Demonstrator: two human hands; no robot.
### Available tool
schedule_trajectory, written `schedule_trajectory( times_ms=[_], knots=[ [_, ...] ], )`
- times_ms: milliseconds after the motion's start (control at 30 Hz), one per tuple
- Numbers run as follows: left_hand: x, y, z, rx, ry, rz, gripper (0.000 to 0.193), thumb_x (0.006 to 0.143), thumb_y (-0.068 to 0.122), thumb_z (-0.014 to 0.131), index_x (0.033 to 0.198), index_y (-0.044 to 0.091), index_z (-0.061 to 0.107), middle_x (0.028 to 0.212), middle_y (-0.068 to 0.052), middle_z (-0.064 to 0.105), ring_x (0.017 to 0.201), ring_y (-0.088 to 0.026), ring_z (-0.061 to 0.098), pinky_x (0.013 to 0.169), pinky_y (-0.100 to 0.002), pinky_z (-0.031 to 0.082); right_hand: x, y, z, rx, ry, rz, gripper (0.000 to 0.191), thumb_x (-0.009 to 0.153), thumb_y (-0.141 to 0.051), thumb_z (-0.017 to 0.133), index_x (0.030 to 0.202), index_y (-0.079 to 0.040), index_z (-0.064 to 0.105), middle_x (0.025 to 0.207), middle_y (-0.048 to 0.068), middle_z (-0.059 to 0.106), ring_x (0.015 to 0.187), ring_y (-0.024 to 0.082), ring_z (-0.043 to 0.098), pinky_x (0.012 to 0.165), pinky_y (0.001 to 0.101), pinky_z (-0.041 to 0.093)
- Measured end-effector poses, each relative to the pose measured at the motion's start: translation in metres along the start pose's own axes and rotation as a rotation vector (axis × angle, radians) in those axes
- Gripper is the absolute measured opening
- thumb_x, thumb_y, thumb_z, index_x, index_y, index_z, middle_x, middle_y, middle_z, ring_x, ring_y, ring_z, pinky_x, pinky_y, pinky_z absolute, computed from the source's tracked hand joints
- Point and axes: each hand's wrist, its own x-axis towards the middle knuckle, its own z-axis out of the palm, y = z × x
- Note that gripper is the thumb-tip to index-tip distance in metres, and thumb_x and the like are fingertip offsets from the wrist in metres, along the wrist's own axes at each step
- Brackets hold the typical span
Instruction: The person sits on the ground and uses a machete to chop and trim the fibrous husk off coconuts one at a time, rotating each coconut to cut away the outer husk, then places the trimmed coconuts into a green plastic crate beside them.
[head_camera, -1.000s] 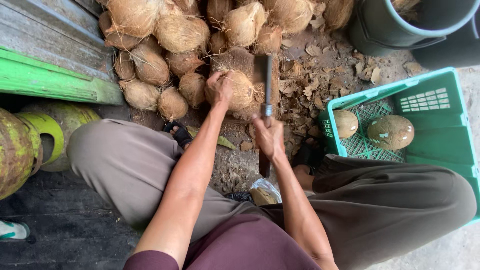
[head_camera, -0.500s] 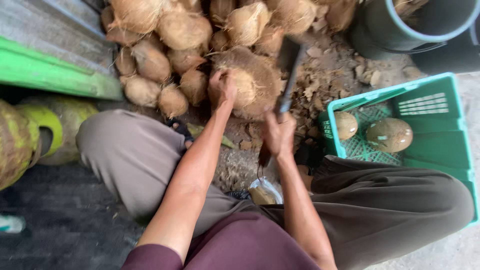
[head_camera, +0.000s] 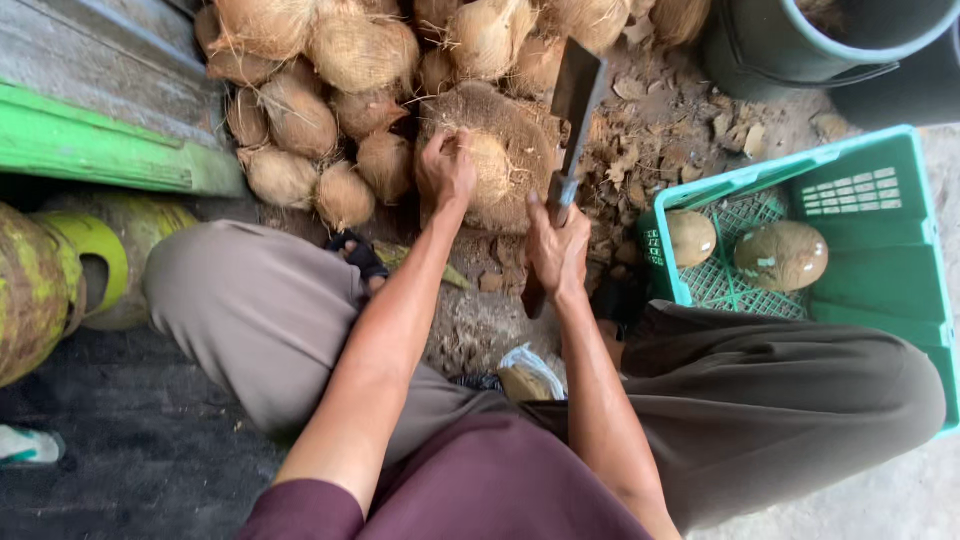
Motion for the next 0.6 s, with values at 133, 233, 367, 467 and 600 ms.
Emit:
schedule_trajectory(
  times_ms=[133,233,367,467,600],
  knots=[
    [0.01,-0.017,0.019,-0.131,0.133,0.163,0.036,0.089,0.04,0.072,0.094,0.004,0.077,0.095,-0.011,0.072,0.086,-0.028,0.066,0.077,-0.043,0.052,-0.006,0.001,0.013,-0.156,-0.065,0.175,0.037,0.098,-0.034,0.064,0.072,-0.009,0.053,0.052,0.001,0.052,0.038,0.012,0.046,0.033,0.033,0.041],
    [0.009,-0.019,0.023,-0.308,0.101,0.219,0.042,0.09,0.043,0.074,0.091,0.001,0.074,0.086,-0.011,0.072,0.08,-0.027,0.067,0.075,-0.043,0.053,-0.008,-0.002,0.013,-0.281,-0.107,0.287,0.032,0.097,-0.034,0.065,0.076,-0.011,0.055,0.055,0.0,0.054,0.041,0.011,0.048,0.037,0.0315,0.042],
    [0.003,-0.004,0.006,-0.253,-0.056,0.085,0.048,0.092,0.051,0.069,0.097,0.004,0.071,0.085,-0.01,0.074,0.079,-0.026,0.066,0.076,-0.042,0.053,-0.008,-0.023,0.005,-0.137,-0.043,0.053,0.034,0.103,-0.032,0.068,0.083,-0.008,0.054,0.062,0.001,0.05,0.05,0.009,0.045,0.044,0.0292,0.039],
    [-0.003,0.023,-0.016,0.073,-0.122,-0.07,0.059,0.077,0.061,0.081,0.104,0.01,0.072,0.099,-0.014,0.068,0.088,-0.028,0.061,0.08,-0.045,0.049,-0.005,-0.044,0.0,-0.145,-0.048,0.001,0.029,0.103,-0.032,0.064,0.094,-0.008,0.05,0.065,-0.001,0.051,0.048,0.009,0.047,0.042,0.0289,0.045],
    [-0.012,0.029,-0.032,-0.152,-0.162,-0.199,0.059,0.071,0.053,0.08,0.107,0.007,0.072,0.107,-0.013,0.073,0.099,-0.028,0.068,0.09,-0.045,0.053,-0.01,-0.049,0.0,-0.006,-0.095,0.048,0.028,0.103,-0.03,0.061,0.103,-0.007,0.045,0.063,0.0,0.051,0.047,0.011,0.051,0.041,0.0302,0.046]
  ],
)
